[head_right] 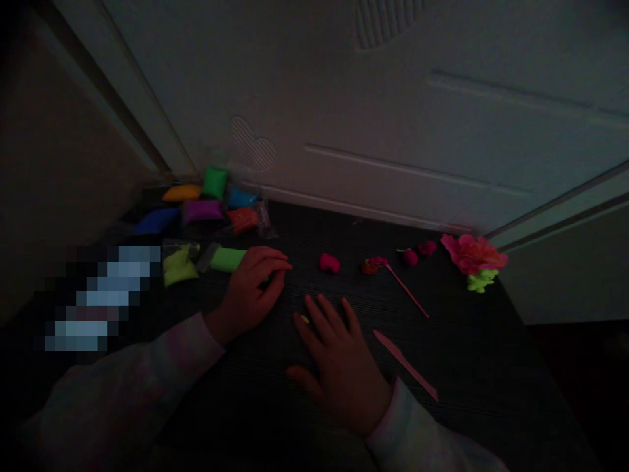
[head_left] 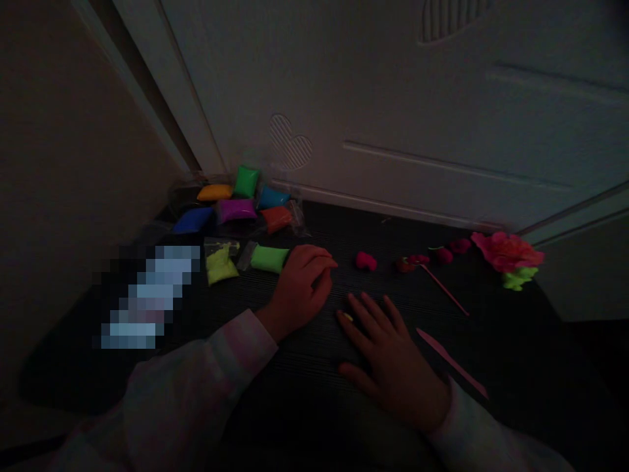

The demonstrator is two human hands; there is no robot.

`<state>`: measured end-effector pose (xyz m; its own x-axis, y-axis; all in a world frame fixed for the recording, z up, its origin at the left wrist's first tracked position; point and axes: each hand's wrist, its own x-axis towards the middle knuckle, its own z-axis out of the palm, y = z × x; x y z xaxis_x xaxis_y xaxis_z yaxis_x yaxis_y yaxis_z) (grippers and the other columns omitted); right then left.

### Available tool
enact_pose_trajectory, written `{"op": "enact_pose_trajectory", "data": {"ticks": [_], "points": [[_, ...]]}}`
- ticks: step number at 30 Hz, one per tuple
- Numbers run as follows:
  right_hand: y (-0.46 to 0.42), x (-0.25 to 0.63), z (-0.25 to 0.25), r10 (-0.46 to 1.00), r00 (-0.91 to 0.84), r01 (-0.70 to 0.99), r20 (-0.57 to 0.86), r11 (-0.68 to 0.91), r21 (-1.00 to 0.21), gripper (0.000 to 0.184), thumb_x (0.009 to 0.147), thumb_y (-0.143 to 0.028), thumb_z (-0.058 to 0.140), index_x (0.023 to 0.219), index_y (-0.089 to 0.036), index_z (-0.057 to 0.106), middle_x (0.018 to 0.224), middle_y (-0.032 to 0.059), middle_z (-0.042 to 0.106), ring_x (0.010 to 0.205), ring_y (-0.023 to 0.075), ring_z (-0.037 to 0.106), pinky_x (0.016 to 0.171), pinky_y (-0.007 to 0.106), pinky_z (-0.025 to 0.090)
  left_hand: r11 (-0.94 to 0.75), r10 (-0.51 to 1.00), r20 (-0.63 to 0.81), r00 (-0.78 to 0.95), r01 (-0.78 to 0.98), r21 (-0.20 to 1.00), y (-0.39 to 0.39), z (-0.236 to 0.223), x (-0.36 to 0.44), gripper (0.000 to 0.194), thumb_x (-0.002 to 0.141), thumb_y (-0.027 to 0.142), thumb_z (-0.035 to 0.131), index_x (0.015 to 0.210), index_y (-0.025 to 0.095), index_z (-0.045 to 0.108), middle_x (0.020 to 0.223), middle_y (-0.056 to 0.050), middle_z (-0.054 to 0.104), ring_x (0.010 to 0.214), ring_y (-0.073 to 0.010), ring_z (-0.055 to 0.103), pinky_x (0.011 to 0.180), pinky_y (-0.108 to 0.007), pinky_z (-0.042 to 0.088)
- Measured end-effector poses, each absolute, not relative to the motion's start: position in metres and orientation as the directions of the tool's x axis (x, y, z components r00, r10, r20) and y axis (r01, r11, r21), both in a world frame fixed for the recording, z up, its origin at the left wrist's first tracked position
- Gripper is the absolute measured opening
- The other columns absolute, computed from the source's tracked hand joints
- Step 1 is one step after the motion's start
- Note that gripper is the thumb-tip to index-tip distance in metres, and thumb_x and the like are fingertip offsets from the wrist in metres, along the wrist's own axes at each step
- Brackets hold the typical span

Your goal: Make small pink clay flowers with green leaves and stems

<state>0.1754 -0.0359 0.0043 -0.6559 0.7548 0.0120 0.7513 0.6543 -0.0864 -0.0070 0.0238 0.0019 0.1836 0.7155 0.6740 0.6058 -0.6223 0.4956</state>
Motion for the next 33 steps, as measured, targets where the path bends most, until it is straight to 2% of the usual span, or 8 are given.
{"op": "enact_pose_trajectory", "data": {"ticks": [3, 7, 13, 17, 21, 26, 30, 33], "points": [[-0.037, 0.174, 0.005, 0.743, -0.669, 0.738, -0.018, 0.661, -0.136, 0.055, 0.083, -0.048, 0.036, 0.132, -0.022, 0.031, 0.137, 0.0031, 0.035, 0.127, 0.0243, 0.025, 0.102, 0.051, 0.018, -0.625, 0.717, 0.67, 0.193, 0.603, 0.495, 0.024, 0.001, -0.007, 0.015, 0.074, 0.004, 0.049, 0.082, 0.014, 0.056, 0.086, -0.006, 0.058, 0.086, -0.0156, 0.052, 0.077, -0.032, 0.045], [-0.036, 0.177, 0.005, 0.748, -0.663, 0.741, 0.026, 0.661, -0.113, 0.054, 0.082, -0.046, 0.039, 0.131, -0.024, 0.032, 0.137, 0.0071, 0.035, 0.127, 0.0284, 0.025, 0.098, 0.056, 0.02, -0.623, 0.719, 0.665, 0.2, 0.609, 0.49, 0.025, 0.0, -0.007, 0.015, 0.074, 0.004, 0.049, 0.083, 0.014, 0.057, 0.087, -0.006, 0.058, 0.087, -0.0156, 0.052, 0.078, -0.033, 0.045], [-0.03, 0.183, 0.003, 0.795, -0.595, 0.792, 0.113, 0.605, -0.082, 0.053, 0.084, -0.042, 0.037, 0.132, -0.019, 0.031, 0.14, 0.0143, 0.026, 0.129, 0.0262, 0.021, 0.1, 0.05, 0.023, -0.619, 0.727, 0.657, 0.2, 0.606, 0.5, 0.025, 0.0, -0.008, 0.015, 0.074, 0.006, 0.049, 0.083, 0.015, 0.057, 0.087, -0.006, 0.057, 0.087, -0.016, 0.052, 0.078, -0.033, 0.045], [-0.03, 0.178, 0.005, 0.777, -0.629, 0.776, 0.028, 0.63, -0.035, 0.056, 0.083, -0.048, 0.036, 0.13, -0.018, 0.035, 0.14, 0.0148, 0.026, 0.128, 0.0287, 0.022, 0.099, 0.053, 0.02, -0.624, 0.723, 0.663, 0.194, 0.597, 0.505, 0.025, -0.001, -0.007, 0.015, 0.074, 0.006, 0.049, 0.083, 0.015, 0.057, 0.087, -0.006, 0.057, 0.087, -0.0162, 0.051, 0.078, -0.033, 0.045], [-0.034, 0.174, 0.007, 0.641, -0.766, 0.643, -0.053, 0.762, -0.075, 0.059, 0.083, -0.052, 0.031, 0.132, -0.019, 0.029, 0.14, 0.0054, 0.029, 0.128, 0.0245, 0.024, 0.102, 0.051, 0.016, -0.63, 0.718, 0.668, 0.193, 0.588, 0.507, 0.025, -0.001, -0.007, 0.016, 0.074, 0.004, 0.048, 0.081, 0.015, 0.057, 0.086, -0.006, 0.057, 0.086, -0.0159, 0.052, 0.077, -0.033, 0.044], [-0.03, 0.173, 0.007, 0.715, -0.698, 0.716, -0.04, 0.696, -0.057, 0.06, 0.084, -0.05, 0.03, 0.131, -0.012, 0.031, 0.139, 0.0079, 0.03, 0.127, 0.0268, 0.024, 0.102, 0.052, 0.013, -0.637, 0.716, 0.667, 0.205, 0.582, 0.505, 0.025, -0.002, -0.007, 0.016, 0.073, 0.004, 0.048, 0.083, 0.015, 0.057, 0.086, -0.005, 0.058, 0.087, -0.0162, 0.052, 0.078, -0.033, 0.043], [-0.032, 0.171, 0.006, 0.615, -0.785, 0.619, -0.073, 0.774, -0.136, 0.062, 0.083, -0.051, 0.032, 0.133, -0.015, 0.027, 0.139, 0.0044, 0.032, 0.128, 0.0222, 0.026, 0.104, 0.047, 0.014, -0.634, 0.718, 0.666, 0.201, 0.583, 0.508, 0.025, -0.002, -0.007, 0.016, 0.073, 0.005, 0.048, 0.082, 0.015, 0.057, 0.086, -0.005, 0.058, 0.087, -0.0163, 0.051, 0.078, -0.033, 0.043], [-0.033, 0.17, 0.007, 0.694, -0.719, 0.694, -0.036, 0.713, -0.103, 0.06, 0.084, -0.048, 0.033, 0.132, -0.012, 0.029, 0.138, 0.0082, 0.032, 0.128, 0.024, 0.025, 0.103, 0.049, 0.016, -0.636, 0.715, 0.669, 0.202, 0.585, 0.503, 0.025, -0.002, -0.007, 0.016, 0.073, 0.004, 0.048, 0.082, 0.014, 0.057, 0.086, -0.005, 0.057, 0.086, -0.0159, 0.052, 0.077, -0.033, 0.043]]}}
